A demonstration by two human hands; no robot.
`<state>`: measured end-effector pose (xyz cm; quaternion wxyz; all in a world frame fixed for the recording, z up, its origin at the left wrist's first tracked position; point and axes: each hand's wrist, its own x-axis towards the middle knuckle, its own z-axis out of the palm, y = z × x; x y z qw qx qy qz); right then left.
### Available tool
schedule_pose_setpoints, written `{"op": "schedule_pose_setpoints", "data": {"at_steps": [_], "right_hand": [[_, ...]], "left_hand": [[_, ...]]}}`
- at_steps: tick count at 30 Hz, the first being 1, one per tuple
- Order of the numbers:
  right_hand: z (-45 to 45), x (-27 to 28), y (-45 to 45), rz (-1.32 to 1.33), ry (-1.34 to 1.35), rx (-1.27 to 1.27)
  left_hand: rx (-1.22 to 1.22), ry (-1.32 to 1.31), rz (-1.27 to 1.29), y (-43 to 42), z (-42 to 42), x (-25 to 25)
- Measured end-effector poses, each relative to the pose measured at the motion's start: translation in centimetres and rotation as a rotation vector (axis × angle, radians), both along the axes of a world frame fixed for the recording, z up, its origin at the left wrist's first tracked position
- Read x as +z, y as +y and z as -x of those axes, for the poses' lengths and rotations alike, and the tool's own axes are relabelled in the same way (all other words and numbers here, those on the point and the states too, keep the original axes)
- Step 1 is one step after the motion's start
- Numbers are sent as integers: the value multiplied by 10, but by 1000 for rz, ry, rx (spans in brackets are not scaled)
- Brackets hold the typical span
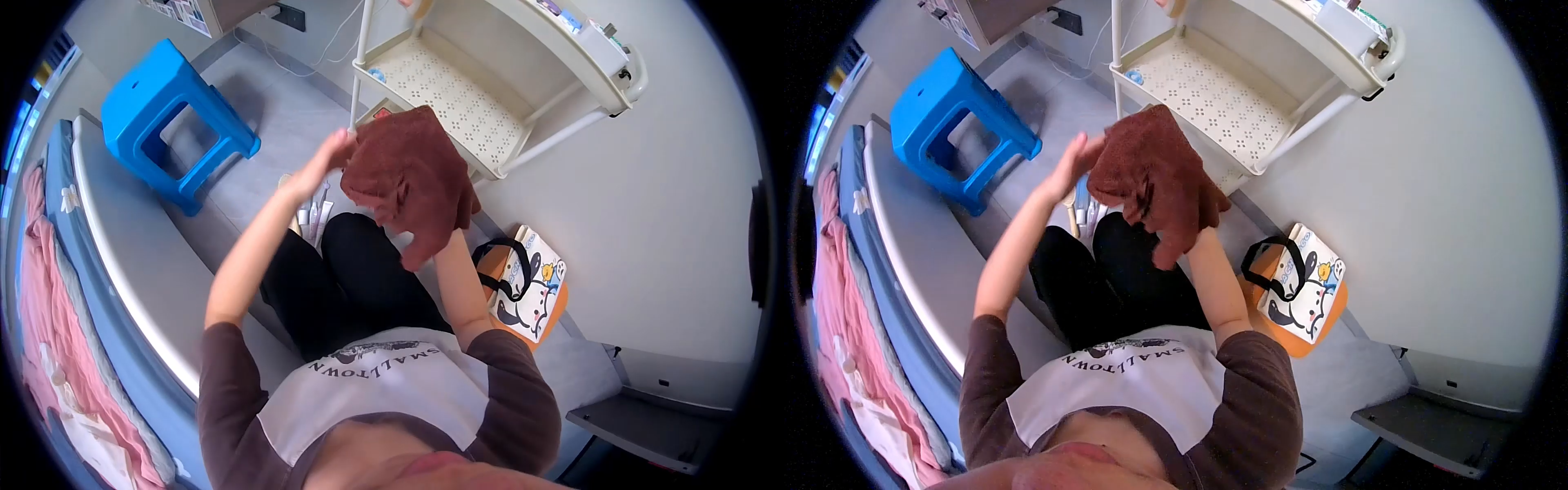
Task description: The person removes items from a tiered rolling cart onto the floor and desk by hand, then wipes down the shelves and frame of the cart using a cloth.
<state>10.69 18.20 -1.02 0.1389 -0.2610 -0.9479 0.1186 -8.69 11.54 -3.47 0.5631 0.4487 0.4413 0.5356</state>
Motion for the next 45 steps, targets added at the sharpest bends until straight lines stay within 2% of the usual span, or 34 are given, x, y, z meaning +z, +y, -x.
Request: {"op": "schedule_pose_setpoints", "data": {"at_steps": [1, 2, 3, 4, 8, 9, 10, 12, 14, 15, 16, 19, 21, 24, 25, 29, 32, 35, 38, 40, 41, 43, 45], "right_hand": [[-3, -6, -3, 9, -1, -5], [-5, -12, -6, 16, 1, -6], [-8, -18, -9, 21, 0, -8], [-10, -23, -14, 24, 0, -5], [-27, -42, -29, 42, -13, 0], [-32, -46, -29, 49, -14, 1], [-38, -52, -31, 55, -23, 3], [-48, -61, -32, 66, -38, 2], [-57, -70, -33, 75, -53, 3], [-61, -74, -33, 83, -60, 4], [-65, -78, -34, 92, -69, 5], [-79, -85, -34, 111, -96, 1], [-88, -89, -32, 112, -109, -10], [-102, -92, -28, 119, -124, -37], [-108, -93, -25, 127, -127, -48], [-117, -94, -24, 144, -128, -68], [-116, -94, -23, 153, -124, -52], [-107, -89, -18, 150, -117, -20], [-86, -80, -11, 84, -115, 14], [-55, -78, -11, -35, -91, -79], [-40, -78, -11, -91, -81, -124], [-19, -93, -2, 507, 375, -283], [-6, -113, 1, 1127, 842, -319]], "left_hand": [[-32, -126, 110, -16, -14, 1], [29, -227, 167, -24, -26, -23], [48, -298, 172, -35, -43, -11], [8, -219, 119, -36, -48, -23], [-12, -194, 280, -47, -70, -73], [-79, 45, 420, -47, -69, -86], [-193, 0, 420, -42, -70, -113], [-249, 5, 438, -31, -70, -119], [-180, 101, 445, -7, -59, -140], [-97, 166, 425, 9, -52, -145], [7, 228, 267, 27, -47, -153], [447, 667, 16, 92, -38, -160], [547, 1133, -316, 130, -22, -165], [111, 1490, 129, 158, -14, -155], [111, 1426, 152, 166, -9, -160], [-106, 1560, 159, 175, 0, -137], [-185, 1464, 46, 176, 14, -134], [-133, 1210, -31, 166, 19, -118], [-1, 644, 158, 123, -1, -88], [55, 70, 280, 81, -31, -65], [72, 33, 283, 63, -43, -65], [87, -38, 268, 32, -66, -69], [113, -58, 207, 10, -86, -74]]}}
